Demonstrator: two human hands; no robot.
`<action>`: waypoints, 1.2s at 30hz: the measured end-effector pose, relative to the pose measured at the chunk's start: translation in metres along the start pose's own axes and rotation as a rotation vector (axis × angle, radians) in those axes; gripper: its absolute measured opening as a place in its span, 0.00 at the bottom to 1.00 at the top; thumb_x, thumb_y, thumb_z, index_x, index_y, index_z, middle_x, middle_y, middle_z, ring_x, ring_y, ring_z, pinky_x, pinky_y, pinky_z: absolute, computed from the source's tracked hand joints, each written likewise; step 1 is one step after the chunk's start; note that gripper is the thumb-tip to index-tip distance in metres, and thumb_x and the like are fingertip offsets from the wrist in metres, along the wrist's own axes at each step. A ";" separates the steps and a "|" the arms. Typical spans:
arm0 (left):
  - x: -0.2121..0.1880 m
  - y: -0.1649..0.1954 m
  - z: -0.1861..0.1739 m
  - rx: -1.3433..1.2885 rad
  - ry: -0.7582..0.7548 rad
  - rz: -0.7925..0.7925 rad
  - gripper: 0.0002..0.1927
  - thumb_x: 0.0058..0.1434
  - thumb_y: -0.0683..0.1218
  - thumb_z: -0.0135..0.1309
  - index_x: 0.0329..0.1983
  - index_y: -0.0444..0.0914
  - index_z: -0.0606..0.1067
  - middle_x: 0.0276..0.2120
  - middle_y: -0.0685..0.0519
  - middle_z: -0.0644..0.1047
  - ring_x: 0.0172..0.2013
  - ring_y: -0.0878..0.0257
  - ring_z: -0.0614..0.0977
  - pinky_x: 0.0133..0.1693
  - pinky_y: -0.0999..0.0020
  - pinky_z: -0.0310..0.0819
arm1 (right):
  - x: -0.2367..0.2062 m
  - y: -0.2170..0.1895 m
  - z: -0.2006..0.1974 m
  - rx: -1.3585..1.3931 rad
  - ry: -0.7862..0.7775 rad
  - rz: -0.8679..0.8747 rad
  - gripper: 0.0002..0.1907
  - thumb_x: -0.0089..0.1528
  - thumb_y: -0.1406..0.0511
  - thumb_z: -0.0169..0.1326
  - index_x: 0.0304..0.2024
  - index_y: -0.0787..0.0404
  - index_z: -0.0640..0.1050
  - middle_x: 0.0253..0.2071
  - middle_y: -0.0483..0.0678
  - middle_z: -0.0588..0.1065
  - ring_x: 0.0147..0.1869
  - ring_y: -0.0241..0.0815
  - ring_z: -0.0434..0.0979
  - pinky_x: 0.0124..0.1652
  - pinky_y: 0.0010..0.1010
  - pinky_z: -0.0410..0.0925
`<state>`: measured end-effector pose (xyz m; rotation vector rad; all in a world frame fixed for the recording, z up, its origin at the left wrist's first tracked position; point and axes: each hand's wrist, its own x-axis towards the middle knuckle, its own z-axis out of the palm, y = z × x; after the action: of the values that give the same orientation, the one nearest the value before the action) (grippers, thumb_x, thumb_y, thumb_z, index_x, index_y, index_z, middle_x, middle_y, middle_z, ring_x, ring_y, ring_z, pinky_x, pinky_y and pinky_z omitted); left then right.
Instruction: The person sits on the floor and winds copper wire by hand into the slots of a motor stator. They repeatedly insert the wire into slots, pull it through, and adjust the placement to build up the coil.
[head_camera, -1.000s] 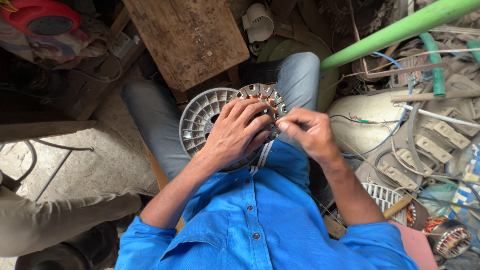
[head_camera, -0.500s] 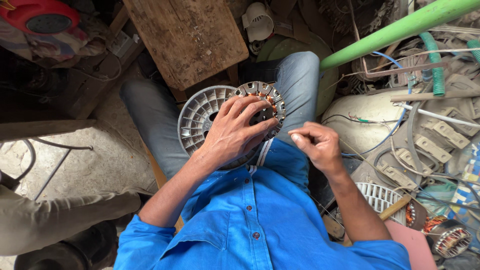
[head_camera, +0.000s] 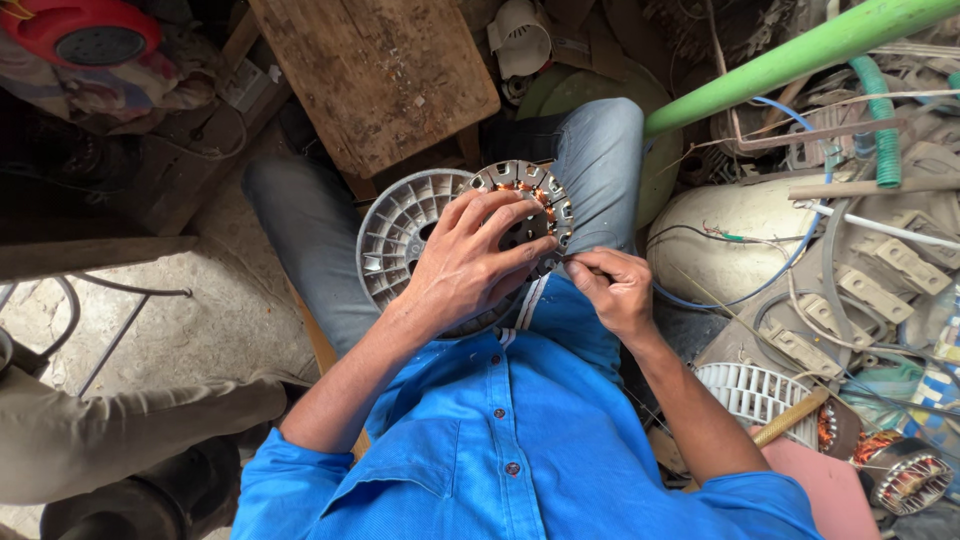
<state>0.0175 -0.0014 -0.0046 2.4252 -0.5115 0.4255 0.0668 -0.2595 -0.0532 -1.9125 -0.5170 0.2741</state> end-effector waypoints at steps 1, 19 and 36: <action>0.000 0.000 0.000 -0.003 -0.001 0.002 0.19 0.62 0.49 0.62 0.57 0.51 0.79 0.62 0.51 0.72 0.66 0.53 0.69 0.67 0.50 0.61 | 0.001 0.000 0.000 -0.006 -0.007 -0.002 0.05 0.63 0.69 0.61 0.37 0.68 0.82 0.25 0.43 0.73 0.26 0.29 0.65 0.29 0.24 0.60; 0.002 -0.002 -0.004 -0.048 0.020 0.027 0.15 0.60 0.47 0.62 0.52 0.48 0.80 0.60 0.50 0.73 0.65 0.52 0.70 0.67 0.49 0.62 | 0.076 -0.032 0.035 0.162 -0.170 -0.064 0.08 0.59 0.78 0.59 0.40 0.66 0.81 0.36 0.47 0.81 0.40 0.33 0.80 0.39 0.27 0.73; 0.002 0.009 0.001 0.094 -0.040 -0.063 0.36 0.55 0.61 0.64 0.66 0.47 0.71 0.62 0.51 0.70 0.64 0.52 0.69 0.63 0.51 0.61 | 0.065 -0.007 -0.007 0.416 -0.090 0.254 0.07 0.64 0.74 0.56 0.43 0.71 0.82 0.35 0.42 0.78 0.36 0.25 0.71 0.37 0.17 0.64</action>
<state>0.0152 -0.0095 -0.0002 2.5379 -0.4400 0.3822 0.1254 -0.2323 -0.0410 -1.5604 -0.2489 0.5878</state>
